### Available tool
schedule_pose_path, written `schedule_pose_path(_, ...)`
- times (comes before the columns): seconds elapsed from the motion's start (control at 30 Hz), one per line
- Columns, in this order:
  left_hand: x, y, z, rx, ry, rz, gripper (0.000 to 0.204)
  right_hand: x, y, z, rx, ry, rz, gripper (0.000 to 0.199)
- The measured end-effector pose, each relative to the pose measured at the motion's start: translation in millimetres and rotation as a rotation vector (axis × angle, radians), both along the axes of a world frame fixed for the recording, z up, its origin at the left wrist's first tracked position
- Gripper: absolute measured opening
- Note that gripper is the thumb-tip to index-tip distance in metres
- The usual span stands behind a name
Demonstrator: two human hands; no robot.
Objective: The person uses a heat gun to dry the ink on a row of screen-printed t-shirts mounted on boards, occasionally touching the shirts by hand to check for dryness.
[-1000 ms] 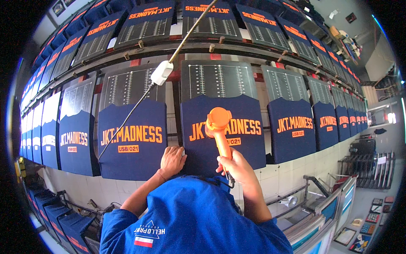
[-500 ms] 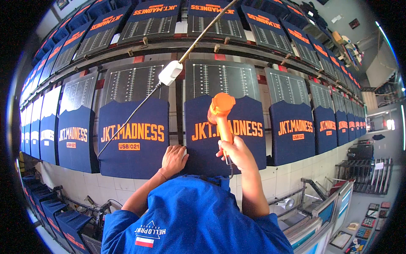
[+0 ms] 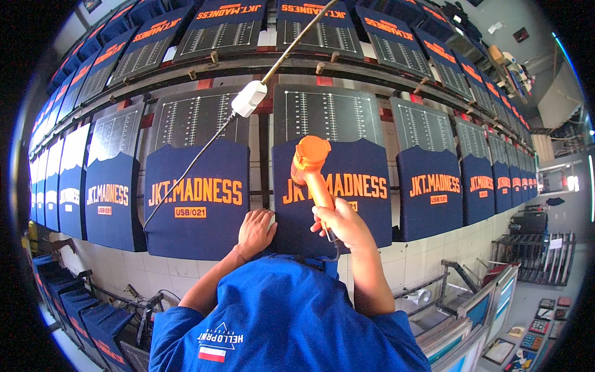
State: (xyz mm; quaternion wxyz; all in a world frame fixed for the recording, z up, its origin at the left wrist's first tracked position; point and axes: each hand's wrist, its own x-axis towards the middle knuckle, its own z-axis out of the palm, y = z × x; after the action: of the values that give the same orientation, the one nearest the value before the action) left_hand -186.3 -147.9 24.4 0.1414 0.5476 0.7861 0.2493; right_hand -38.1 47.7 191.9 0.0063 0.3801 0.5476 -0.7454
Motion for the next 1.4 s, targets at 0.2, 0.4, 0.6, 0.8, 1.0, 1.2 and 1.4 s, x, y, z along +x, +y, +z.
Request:
schedule_pose_path(0.2,0.6,1.4,1.9,0.082,0.01,0.05,0.036,-5.0,-2.1,-1.1,-0.005,0.02,0.029,0.025)
schedule_pose_path(0.4,-1.0,0.0,3.0,0.108,0.0,0.024,0.037,-4.8,-5.6,-1.1,0.034,-0.005,0.043,0.025)
schedule_pose_path(0.6,-0.4,-1.2,1.0,0.13,0.002,0.037,0.036,9.1,-14.8,13.1,0.007,-0.063,0.037,0.03)
schedule_pose_path(0.8,0.3,-2.0,-0.5,0.154,-0.009,0.047,0.034,24.4,-17.7,13.2,-0.033,-0.08,0.054,0.033)
schedule_pose_path(1.0,-0.1,-2.3,0.0,0.188,-0.007,0.087,0.034,28.0,-27.4,10.0,-0.009,-0.072,0.075,0.032)
schedule_pose_path(1.2,-0.4,-5.4,-3.2,0.227,-0.001,0.135,0.035,19.4,-29.3,9.4,-0.063,-0.056,0.143,0.033)
schedule_pose_path(1.4,-0.4,-6.3,-2.7,0.239,0.006,0.179,0.038,5.5,-34.8,10.6,-0.044,-0.039,0.144,0.034)
